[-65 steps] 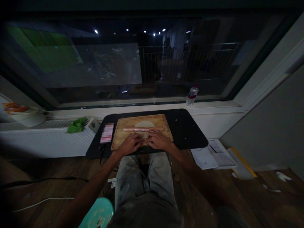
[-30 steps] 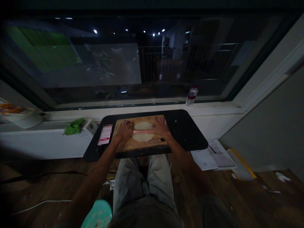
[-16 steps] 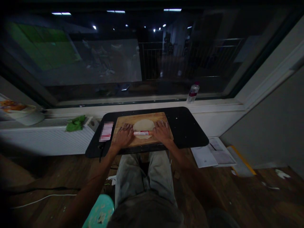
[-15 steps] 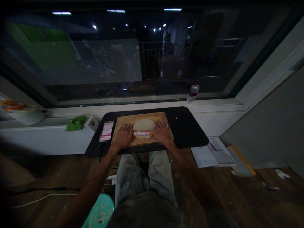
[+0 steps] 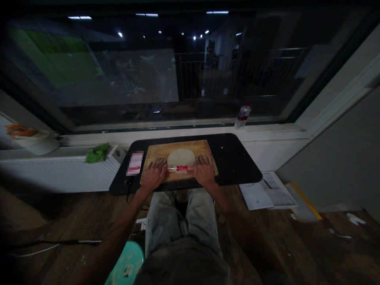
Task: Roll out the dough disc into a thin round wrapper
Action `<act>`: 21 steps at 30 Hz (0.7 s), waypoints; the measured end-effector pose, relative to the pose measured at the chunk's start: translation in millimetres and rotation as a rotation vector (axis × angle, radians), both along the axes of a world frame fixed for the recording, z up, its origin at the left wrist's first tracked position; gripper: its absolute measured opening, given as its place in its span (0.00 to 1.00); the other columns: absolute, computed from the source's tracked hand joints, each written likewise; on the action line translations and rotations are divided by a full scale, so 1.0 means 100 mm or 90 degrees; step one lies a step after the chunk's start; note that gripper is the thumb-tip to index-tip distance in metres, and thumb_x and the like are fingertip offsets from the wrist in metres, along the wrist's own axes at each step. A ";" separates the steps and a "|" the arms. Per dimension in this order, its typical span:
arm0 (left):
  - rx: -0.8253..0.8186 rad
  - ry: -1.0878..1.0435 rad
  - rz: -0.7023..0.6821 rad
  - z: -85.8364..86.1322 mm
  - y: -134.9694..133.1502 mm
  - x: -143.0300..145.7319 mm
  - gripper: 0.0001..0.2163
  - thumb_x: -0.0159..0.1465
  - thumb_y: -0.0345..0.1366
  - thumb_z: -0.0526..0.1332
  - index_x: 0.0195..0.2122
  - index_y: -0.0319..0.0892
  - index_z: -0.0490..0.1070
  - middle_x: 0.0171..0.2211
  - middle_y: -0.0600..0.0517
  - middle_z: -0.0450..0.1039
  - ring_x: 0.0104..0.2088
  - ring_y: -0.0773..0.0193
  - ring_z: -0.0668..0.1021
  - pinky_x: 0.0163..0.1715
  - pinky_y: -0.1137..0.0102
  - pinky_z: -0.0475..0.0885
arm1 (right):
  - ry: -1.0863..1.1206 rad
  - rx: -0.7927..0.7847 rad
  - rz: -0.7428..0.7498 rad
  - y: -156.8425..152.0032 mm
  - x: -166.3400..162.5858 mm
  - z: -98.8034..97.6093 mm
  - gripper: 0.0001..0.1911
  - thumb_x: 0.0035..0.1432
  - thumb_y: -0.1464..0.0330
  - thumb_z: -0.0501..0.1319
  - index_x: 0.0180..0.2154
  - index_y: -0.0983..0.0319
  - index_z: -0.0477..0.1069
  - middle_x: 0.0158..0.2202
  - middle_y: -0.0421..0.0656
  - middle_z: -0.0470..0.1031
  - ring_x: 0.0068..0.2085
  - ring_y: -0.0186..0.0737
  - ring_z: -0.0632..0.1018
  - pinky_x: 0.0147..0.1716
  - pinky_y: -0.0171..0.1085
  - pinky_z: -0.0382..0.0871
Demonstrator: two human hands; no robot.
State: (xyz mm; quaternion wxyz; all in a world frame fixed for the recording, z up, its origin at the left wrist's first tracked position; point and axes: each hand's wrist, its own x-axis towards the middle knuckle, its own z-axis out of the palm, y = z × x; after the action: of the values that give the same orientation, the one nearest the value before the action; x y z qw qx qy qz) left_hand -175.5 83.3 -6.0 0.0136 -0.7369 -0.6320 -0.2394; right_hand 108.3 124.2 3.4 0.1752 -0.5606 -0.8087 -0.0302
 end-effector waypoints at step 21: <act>0.000 -0.019 -0.006 0.02 -0.08 0.00 0.20 0.82 0.42 0.51 0.64 0.48 0.79 0.70 0.45 0.79 0.78 0.44 0.70 0.77 0.41 0.66 | 0.068 0.053 -0.005 -0.18 0.00 -0.16 0.31 0.80 0.67 0.49 0.76 0.66 0.69 0.72 0.57 0.77 0.78 0.63 0.68 0.79 0.63 0.56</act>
State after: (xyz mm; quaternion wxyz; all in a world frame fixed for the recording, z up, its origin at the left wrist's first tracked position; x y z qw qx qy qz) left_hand -175.3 75.0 -4.1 0.0029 -0.7364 -0.6284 -0.2506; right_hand 108.8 106.1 -12.7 0.2411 -0.5566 -0.7943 -0.0347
